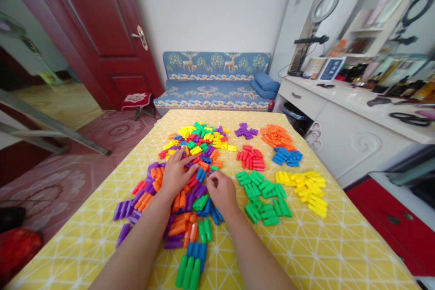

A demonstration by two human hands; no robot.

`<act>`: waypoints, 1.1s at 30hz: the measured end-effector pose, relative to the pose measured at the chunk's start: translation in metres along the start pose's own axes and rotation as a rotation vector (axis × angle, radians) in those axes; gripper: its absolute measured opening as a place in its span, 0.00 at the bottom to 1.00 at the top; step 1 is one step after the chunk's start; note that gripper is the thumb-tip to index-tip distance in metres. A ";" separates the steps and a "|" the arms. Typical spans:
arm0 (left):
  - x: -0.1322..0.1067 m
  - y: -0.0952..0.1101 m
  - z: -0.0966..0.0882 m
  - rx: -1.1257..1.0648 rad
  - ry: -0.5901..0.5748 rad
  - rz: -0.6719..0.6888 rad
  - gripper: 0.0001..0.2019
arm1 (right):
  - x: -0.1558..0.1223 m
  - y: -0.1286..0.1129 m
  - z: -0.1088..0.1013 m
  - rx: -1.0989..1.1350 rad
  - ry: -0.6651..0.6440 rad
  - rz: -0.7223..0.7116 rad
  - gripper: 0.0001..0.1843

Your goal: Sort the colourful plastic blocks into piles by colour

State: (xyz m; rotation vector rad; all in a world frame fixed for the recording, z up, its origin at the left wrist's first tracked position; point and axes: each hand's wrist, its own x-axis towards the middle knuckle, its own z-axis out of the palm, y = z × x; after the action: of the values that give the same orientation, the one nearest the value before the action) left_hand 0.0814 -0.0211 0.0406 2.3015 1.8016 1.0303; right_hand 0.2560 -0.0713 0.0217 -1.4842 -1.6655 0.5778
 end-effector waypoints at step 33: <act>0.002 -0.001 -0.003 -0.226 -0.095 0.048 0.13 | -0.005 -0.008 0.010 0.348 0.061 0.073 0.06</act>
State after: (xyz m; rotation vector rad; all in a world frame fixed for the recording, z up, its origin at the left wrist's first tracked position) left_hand 0.0793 -0.0206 0.0438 2.2263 1.5174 1.0516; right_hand 0.2428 -0.0756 0.0214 -1.2975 -1.3855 0.8088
